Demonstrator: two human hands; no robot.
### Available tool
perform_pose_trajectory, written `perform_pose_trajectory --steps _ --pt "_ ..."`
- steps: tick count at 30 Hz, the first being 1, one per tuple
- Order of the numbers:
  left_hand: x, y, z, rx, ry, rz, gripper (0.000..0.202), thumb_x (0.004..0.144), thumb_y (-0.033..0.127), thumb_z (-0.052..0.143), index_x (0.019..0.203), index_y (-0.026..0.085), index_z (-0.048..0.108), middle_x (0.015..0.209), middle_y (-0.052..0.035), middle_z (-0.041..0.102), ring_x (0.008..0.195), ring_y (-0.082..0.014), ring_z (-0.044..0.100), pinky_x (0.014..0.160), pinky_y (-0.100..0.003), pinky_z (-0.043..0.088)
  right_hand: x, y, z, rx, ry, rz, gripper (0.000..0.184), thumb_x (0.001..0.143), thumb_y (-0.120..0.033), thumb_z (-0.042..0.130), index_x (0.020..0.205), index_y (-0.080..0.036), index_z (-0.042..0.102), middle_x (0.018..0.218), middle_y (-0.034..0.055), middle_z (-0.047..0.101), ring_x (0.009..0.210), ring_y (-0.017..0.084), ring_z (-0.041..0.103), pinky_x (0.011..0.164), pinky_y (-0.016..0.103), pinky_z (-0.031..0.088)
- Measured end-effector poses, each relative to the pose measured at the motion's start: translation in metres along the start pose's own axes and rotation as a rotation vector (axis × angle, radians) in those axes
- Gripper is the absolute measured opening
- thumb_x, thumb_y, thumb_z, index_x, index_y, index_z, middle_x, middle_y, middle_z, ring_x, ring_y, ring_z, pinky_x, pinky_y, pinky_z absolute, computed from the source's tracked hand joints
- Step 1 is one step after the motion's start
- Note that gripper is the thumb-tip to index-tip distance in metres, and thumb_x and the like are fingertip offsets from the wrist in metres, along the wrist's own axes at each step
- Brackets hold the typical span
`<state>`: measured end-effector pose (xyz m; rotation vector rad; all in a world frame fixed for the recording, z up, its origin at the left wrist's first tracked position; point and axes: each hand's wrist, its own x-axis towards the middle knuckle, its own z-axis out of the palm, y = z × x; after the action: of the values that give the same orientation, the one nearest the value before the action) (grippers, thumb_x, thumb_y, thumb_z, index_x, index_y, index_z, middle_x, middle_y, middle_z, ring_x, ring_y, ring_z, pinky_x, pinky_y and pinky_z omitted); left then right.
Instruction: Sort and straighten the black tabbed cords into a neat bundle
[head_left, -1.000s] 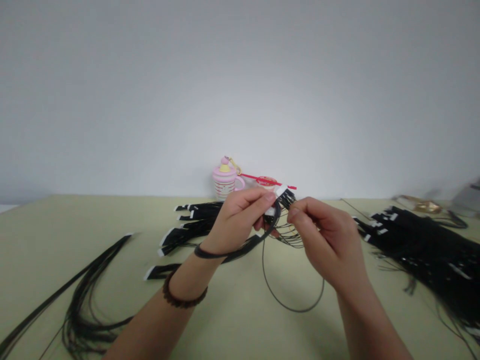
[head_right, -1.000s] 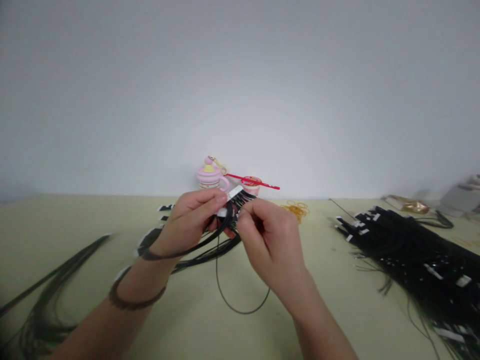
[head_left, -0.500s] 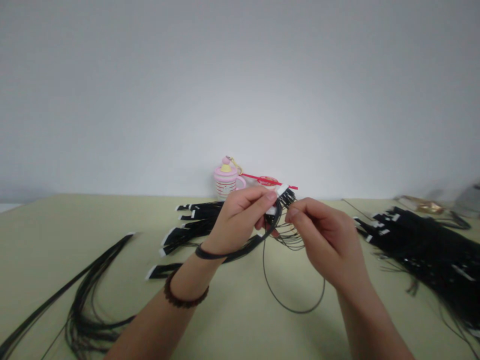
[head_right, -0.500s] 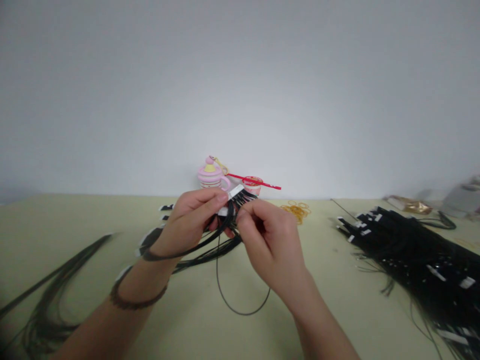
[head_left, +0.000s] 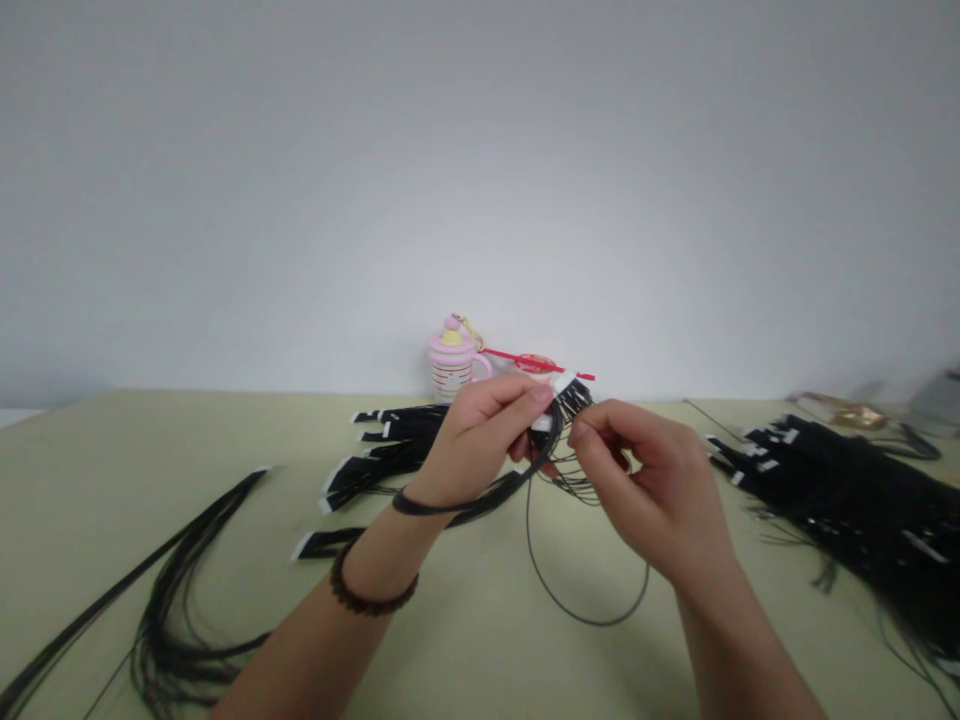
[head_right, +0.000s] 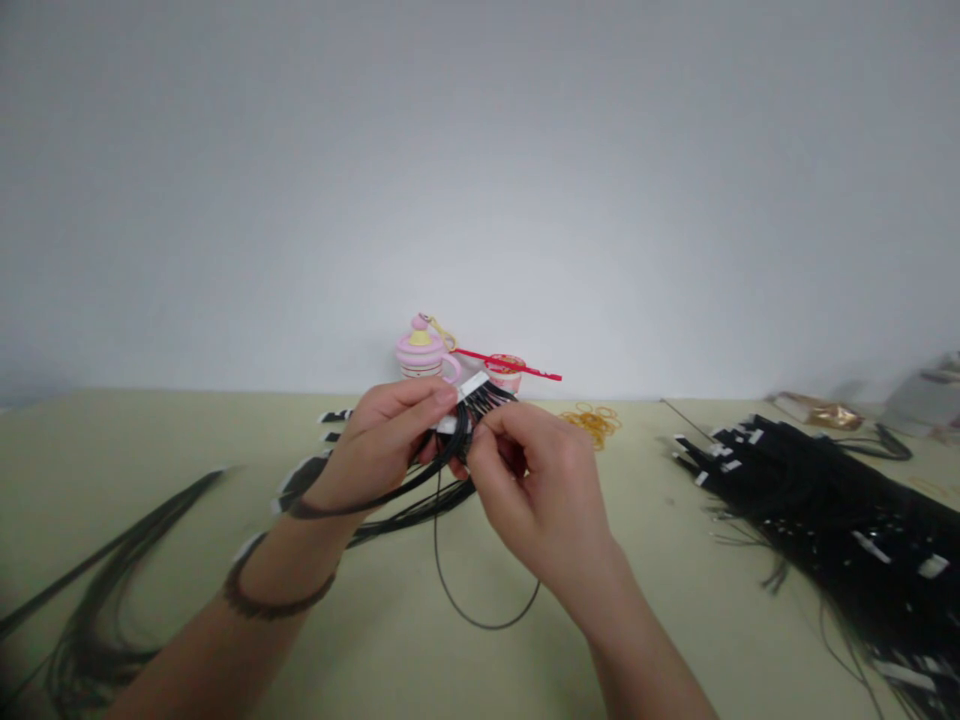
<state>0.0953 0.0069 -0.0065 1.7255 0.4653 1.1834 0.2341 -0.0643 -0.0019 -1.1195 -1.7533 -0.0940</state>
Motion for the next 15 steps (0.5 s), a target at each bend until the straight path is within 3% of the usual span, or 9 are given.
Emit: perform_pose_trajectory --steps 15 --pt "-0.0010 -0.0023 -0.0002 -0.011 -0.020 0.005 0.029 0.085 0.034 0.053 0.064 0.015 0.055 0.051 0.0049 0.046 0.043 -0.0046 0.042 0.038 -0.015 0.032 -0.0008 0.0045 0.0031 -0.044 0.049 -0.011 0.018 0.083 -0.016 0.051 0.067 -0.015 0.059 0.054 -0.0031 0.049 0.049 0.007 0.043 0.047 0.019 0.033"
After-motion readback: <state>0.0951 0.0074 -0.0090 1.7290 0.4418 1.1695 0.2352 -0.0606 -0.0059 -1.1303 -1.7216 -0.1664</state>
